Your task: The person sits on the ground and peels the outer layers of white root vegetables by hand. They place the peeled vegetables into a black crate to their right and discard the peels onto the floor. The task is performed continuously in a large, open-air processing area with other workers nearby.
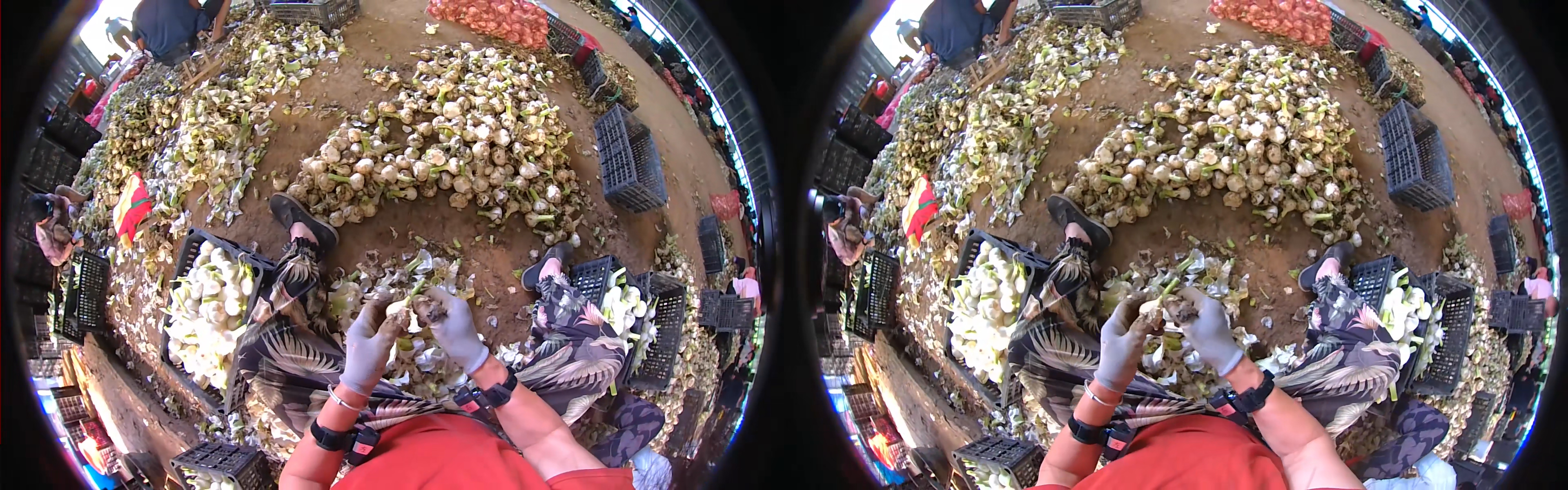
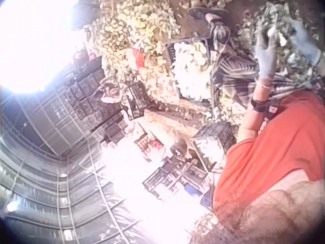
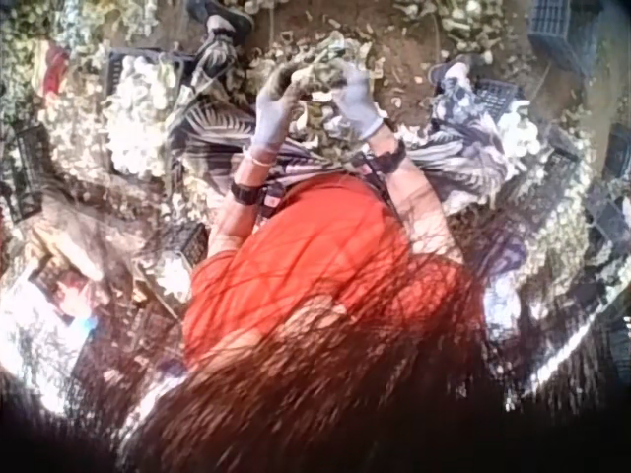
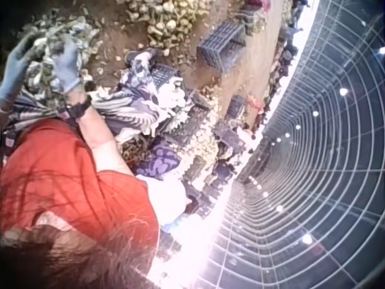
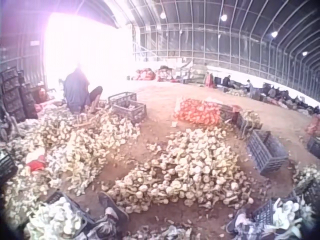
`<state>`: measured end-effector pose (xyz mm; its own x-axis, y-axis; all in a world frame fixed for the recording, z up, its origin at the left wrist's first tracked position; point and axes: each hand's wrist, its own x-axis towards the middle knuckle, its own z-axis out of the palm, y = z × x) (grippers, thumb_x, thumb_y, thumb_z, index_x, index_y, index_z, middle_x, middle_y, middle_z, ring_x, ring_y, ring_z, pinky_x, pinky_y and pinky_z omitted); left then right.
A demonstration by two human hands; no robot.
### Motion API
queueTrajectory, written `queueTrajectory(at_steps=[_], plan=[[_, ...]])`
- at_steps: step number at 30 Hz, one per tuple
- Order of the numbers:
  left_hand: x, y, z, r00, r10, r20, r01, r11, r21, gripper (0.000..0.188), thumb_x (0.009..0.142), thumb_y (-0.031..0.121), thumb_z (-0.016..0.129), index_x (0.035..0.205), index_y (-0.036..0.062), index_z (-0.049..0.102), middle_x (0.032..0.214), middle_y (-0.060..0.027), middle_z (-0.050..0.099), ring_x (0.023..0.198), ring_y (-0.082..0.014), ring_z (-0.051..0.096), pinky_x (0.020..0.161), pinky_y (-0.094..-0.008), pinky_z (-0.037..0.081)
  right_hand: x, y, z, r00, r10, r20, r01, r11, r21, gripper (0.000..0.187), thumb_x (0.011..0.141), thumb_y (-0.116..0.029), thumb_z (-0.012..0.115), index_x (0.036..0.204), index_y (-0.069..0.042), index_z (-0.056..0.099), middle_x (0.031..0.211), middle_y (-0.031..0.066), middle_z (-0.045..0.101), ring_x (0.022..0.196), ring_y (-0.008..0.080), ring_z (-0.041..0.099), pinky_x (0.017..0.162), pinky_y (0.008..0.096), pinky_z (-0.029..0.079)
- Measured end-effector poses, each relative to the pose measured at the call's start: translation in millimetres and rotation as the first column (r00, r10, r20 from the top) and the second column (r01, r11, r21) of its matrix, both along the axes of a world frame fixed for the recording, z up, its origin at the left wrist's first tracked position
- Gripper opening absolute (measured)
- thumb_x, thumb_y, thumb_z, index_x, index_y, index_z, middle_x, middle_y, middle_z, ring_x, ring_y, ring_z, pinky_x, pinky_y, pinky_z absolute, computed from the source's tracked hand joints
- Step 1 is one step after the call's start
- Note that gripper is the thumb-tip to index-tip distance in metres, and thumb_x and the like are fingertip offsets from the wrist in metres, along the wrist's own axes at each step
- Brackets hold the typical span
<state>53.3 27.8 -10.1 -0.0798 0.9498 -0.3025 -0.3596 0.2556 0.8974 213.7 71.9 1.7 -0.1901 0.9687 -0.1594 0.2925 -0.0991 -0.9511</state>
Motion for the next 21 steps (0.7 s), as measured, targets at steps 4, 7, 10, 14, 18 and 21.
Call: queueTrajectory(at_steps=[4, 7, 10, 14, 18, 21], plan=[[10, -1, 8, 0.984, -0.033, -0.176, 0.039, 0.999, 0.031, 0.039, 0.1, 0.018, 0.065, 0.131, -0.0043, 0.057, 0.108, -0.0072, 0.067, 0.087, -0.0129, 0.065, 0.081, -0.0298, 0.056, -4, -5, -3, 0.998, -0.06, 0.025, 0.057, 0.991, 0.124, 0.025, 0.094, -0.018, 0.068, 0.103, 0.005, 0.069, 0.089, 0.0169, 0.072, 0.084, 0.0183, 0.067, 0.077, 0.034, 0.051], [4, -3, 12, 0.997, -0.065, 0.031, 0.066, 0.997, -0.027, 0.037, 0.103, 0.021, 0.06, 0.13, -0.0027, 0.056, 0.103, -0.0082, 0.067, 0.08, -0.0162, 0.067, 0.077, -0.0328, 0.058, -4, -7, 3, 0.998, -0.047, -0.05, 0.054, 0.989, 0.141, 0.02, 0.094, -0.013, 0.067, 0.104, 0.004, 0.07, 0.087, 0.012, 0.072, 0.084, 0.0157, 0.065, 0.077, 0.0324, 0.051], [-2, -5, 1, 0.935, -0.017, 0.354, 0.037, 0.998, -0.05, 0.03, 0.107, 0.031, 0.054, 0.117, 0.0027, 0.059, 0.099, -0.0068, 0.067, 0.079, -0.0176, 0.065, 0.071, -0.0343, 0.058, 2, -13, 3, 0.996, -0.028, -0.09, 0.034, 0.997, 0.066, 0.018, 0.094, -0.008, 0.066, 0.107, 0.003, 0.071, 0.091, 0.0062, 0.072, 0.086, 0.0116, 0.063, 0.078, 0.03, 0.051], [-9, -1, -2, 0.936, -0.032, 0.35, 0.074, 0.992, -0.106, 0.032, 0.106, 0.031, 0.054, 0.117, 0.0013, 0.059, 0.096, -0.0078, 0.068, 0.077, -0.0163, 0.065, 0.067, -0.0319, 0.057, 1, -16, -2, 0.968, -0.043, -0.249, 0.007, 0.99, -0.143, 0.025, 0.094, -0.009, 0.069, 0.116, 0.002, 0.069, 0.103, 0.0033, 0.072, 0.092, 0.0094, 0.063, 0.082, 0.027, 0.052], [-11, 0, 1, 0.982, -0.166, 0.093, 0.176, 0.978, -0.112, 0.038, 0.106, 0.033, 0.056, 0.121, -0.002, 0.058, 0.102, -0.0093, 0.069, 0.084, -0.0143, 0.067, 0.067, -0.0304, 0.057, -3, -8, -6, 0.91, -0.089, -0.406, -0.004, 0.974, -0.225, 0.03, 0.091, -0.002, 0.069, 0.121, 0.0, 0.069, 0.111, 0.0034, 0.073, 0.096, 0.0119, 0.068, 0.085, 0.028, 0.055], [7, -3, 5, 0.956, 0.017, -0.294, 0.032, 0.986, 0.163, 0.038, 0.106, 0.033, 0.056, 0.116, -0.0035, 0.059, 0.094, -0.0082, 0.068, 0.084, -0.0126, 0.067, 0.071, -0.0295, 0.055, -3, -7, -3, 0.777, -0.184, -0.602, -0.077, 0.921, -0.381, 0.033, 0.09, -0.006, 0.076, 0.12, 0.002, 0.068, 0.111, 0.0059, 0.072, 0.1, 0.0121, 0.066, 0.086, 0.0273, 0.055]])
